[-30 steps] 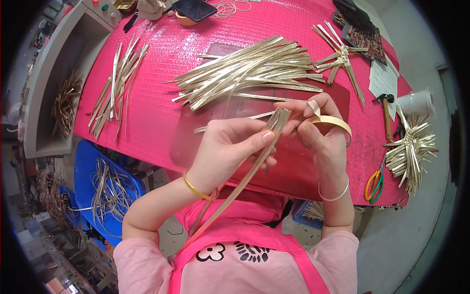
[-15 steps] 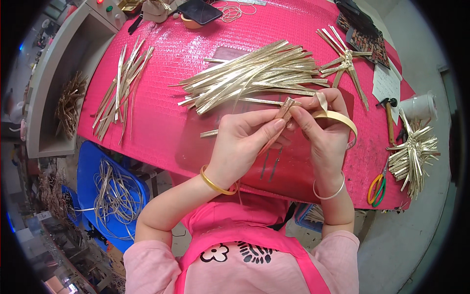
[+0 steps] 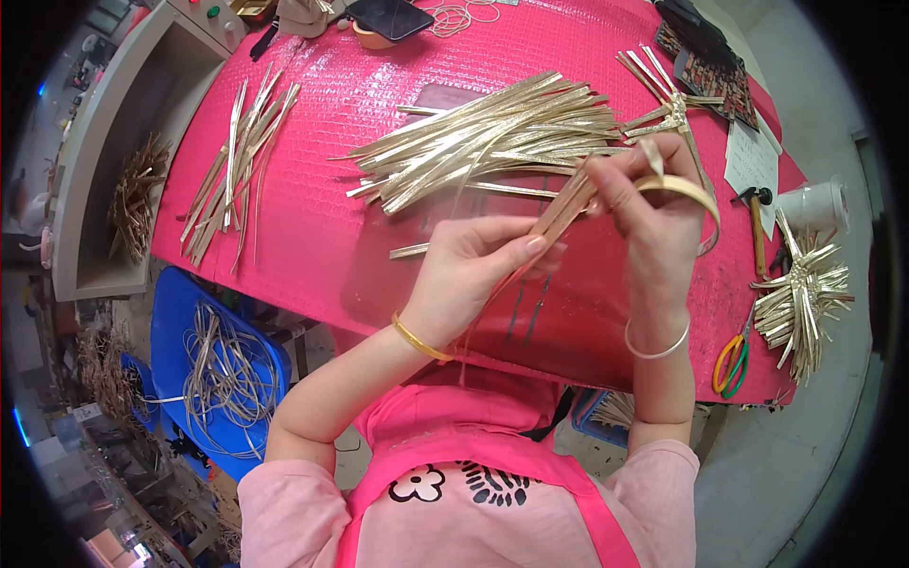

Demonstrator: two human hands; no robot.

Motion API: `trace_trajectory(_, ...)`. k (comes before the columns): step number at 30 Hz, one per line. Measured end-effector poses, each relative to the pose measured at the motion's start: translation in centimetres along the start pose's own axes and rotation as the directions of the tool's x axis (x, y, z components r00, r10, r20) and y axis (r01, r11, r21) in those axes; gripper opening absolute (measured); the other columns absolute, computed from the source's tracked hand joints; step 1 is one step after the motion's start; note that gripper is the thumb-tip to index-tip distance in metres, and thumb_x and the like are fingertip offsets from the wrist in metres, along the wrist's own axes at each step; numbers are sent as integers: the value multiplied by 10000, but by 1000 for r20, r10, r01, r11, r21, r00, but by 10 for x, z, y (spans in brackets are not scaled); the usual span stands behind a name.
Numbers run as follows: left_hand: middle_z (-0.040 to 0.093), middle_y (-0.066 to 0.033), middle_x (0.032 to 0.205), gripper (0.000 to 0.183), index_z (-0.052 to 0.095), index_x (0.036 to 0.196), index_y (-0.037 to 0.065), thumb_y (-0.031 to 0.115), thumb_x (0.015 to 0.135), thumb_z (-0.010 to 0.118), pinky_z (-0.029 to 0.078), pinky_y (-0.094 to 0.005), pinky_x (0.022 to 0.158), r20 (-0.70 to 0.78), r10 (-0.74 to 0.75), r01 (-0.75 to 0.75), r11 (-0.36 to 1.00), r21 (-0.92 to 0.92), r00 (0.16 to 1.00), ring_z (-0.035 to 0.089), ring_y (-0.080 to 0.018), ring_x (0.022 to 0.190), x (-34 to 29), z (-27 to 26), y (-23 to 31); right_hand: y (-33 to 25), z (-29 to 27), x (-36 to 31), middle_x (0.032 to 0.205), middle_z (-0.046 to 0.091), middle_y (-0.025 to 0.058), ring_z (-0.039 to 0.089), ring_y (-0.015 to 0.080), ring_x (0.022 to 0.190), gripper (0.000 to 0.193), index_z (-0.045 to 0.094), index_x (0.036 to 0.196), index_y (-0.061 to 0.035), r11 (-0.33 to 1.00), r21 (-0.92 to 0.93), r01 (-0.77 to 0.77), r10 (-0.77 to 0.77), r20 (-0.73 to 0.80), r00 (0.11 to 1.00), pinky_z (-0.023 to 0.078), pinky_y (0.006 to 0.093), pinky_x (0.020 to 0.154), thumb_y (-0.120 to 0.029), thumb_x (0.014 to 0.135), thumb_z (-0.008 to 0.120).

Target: The recorder is weaving thin metallic gold strips into a decorative ornament or component.

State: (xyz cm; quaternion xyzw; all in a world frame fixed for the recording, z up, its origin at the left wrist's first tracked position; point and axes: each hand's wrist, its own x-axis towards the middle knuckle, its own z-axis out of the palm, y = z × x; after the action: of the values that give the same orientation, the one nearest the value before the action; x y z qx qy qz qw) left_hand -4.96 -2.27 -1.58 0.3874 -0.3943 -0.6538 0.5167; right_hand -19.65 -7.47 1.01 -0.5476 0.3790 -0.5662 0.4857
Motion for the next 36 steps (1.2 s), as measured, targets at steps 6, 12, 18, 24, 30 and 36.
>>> trace_trajectory(6,602,-148,857,258,537,1002,-63,89,794,534,481,-266,708,-12,-191,191,981,17,982,591,-182,790,-15,-16,-14,13,-5,20,633,544,44,523,79,502,203,466,786,-24,1000,9,21,-21,12,1000,449,178,451,2,688,642)
trace_trajectory(12,603,-156,835,246,539,992,-67,79,795,527,490,-256,674,-95,-251,252,968,-7,963,600,-185,760,-20,-22,-18,25,-2,22,642,544,51,539,90,516,195,463,779,-20,999,27,-29,28,48,998,478,189,460,-5,693,638)
trace_trajectory(18,607,-156,792,209,558,938,-66,81,792,532,491,-245,640,-127,-248,251,968,2,960,607,-185,706,-22,-21,-19,24,-1,27,662,554,54,544,82,554,185,465,769,-15,999,-28,-16,19,87,996,464,178,481,-25,703,637)
trace_trajectory(24,608,-149,767,224,555,943,-60,102,788,540,489,-250,616,-165,-252,241,967,-84,954,607,-185,667,-17,-24,-18,39,-16,-10,867,565,89,538,153,820,286,496,931,-4,919,-280,278,-268,73,961,432,275,742,-273,848,443)
trace_trajectory(30,606,-141,812,231,554,961,-44,109,789,541,491,-257,644,-136,-276,246,947,-205,951,605,-191,726,-16,-19,-11,40,4,-42,1323,241,134,241,238,1213,694,149,1313,-68,990,8,-141,134,282,950,376,363,849,-535,823,303)
trace_trajectory(36,604,-103,802,232,566,946,-47,122,787,559,485,-215,608,-70,-269,254,952,-173,961,590,-134,704,-22,-9,-5,48,6,-53,1355,133,154,167,307,1239,713,40,1320,-63,920,-365,143,7,381,925,254,369,952,-479,830,349)
